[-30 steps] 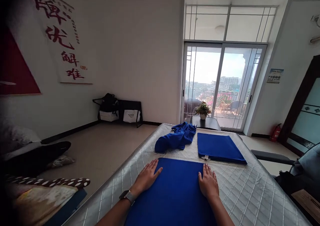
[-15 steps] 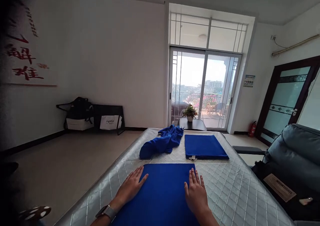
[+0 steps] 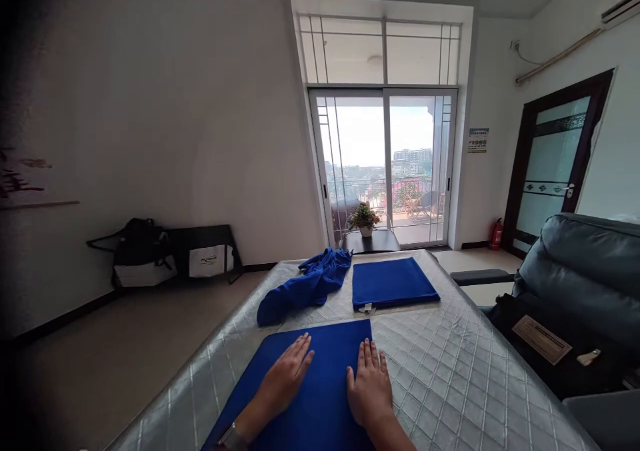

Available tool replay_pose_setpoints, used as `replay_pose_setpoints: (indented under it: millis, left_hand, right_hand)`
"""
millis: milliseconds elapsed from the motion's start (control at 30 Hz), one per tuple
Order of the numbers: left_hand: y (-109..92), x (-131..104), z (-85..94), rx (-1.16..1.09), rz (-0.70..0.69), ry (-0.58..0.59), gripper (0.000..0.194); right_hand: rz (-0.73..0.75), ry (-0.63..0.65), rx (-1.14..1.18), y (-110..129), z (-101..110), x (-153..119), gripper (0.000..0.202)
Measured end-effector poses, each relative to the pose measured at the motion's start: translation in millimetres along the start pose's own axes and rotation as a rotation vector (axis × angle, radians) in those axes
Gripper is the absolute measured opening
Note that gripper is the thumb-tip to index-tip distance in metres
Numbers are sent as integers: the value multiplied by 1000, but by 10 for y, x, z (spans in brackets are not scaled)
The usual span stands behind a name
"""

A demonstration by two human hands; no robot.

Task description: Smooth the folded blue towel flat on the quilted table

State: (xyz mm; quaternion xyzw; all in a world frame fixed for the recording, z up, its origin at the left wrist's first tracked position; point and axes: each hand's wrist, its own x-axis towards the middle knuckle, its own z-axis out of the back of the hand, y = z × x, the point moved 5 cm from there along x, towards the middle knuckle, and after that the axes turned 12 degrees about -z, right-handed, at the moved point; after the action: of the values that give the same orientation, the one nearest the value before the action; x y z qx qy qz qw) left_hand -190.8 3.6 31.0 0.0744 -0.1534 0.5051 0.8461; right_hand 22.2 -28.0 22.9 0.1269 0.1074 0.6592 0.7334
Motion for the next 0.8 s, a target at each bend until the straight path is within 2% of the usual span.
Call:
replay_pose_setpoints:
  millis: [67,133,200,233,333,500,633,733,800]
  left_hand:
    - [-546,214,-132,-61,-146,-20,56]
    - [-984,361,-260,-107,-278,-21,55]
    - [-1196,419,-348,-133,-325,1,56]
    - [-1210,416,-369,-137,-316,14,56]
    - [-971,298,-353,-113,-210,54,62]
    - [-210,-92,-225,-61,-4,144,70]
    - [375,-468,-90,-29,125,142,73]
    - [674,-708,-17,-33,204,139,79]
    - [781,-802,-2,-54,243,136,83]
  right_hand:
    - [25,9,-21,-27,-58,30,64]
    - [76,29,-40,-48,-128,61,63]
    - [115,41,-49,-63,-179,84,63]
    - [114,40,-48,-69,-190,92,63]
    - [54,20,-33,-73,-160,93,61]
    - [10,12,-34,-19,-53,44,65]
    - [-2,10,-56,-10,-29,33,65]
    - [4,6,-77,-14,-46,42,66]
    - [11,3,-90,-17,-57,49,67]
